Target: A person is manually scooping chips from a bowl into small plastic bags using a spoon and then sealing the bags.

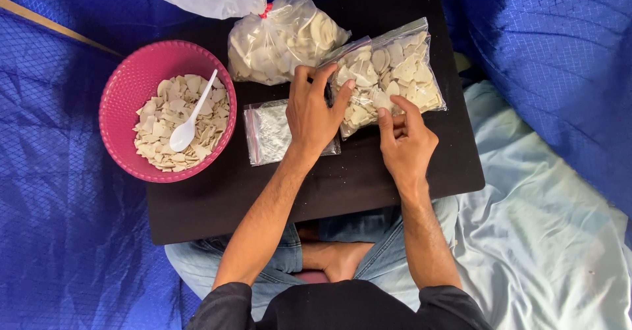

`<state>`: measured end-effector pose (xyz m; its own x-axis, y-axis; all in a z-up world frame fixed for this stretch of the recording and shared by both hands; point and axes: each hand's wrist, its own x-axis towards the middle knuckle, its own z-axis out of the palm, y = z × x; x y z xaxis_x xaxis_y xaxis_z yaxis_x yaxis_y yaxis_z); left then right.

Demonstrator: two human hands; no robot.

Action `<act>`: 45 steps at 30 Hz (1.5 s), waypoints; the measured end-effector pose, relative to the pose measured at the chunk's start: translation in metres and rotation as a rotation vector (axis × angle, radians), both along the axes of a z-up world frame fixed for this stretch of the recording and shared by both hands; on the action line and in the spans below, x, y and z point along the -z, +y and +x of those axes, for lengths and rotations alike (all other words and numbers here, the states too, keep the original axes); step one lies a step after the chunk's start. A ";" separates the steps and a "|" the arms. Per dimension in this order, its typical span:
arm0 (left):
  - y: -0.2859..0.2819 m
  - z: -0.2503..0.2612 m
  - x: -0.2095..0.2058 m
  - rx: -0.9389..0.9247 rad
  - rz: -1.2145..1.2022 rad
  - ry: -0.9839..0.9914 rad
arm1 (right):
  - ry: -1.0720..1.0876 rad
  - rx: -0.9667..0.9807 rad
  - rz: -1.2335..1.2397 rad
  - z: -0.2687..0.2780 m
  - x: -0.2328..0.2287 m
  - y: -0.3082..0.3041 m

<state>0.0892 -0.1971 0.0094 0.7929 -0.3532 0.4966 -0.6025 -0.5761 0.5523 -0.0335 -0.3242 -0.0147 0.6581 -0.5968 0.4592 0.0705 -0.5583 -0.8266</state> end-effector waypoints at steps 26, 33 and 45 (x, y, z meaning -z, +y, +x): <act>0.115 -0.045 -0.021 0.221 0.076 -0.284 | -0.050 0.019 -0.301 -0.007 0.009 0.008; 0.239 -0.081 -0.025 -0.009 -0.015 -0.307 | -0.086 -0.166 -0.338 0.000 -0.012 0.070; 0.278 -0.083 0.000 -0.050 0.017 -0.252 | 0.046 -0.399 -0.844 0.052 -0.021 0.169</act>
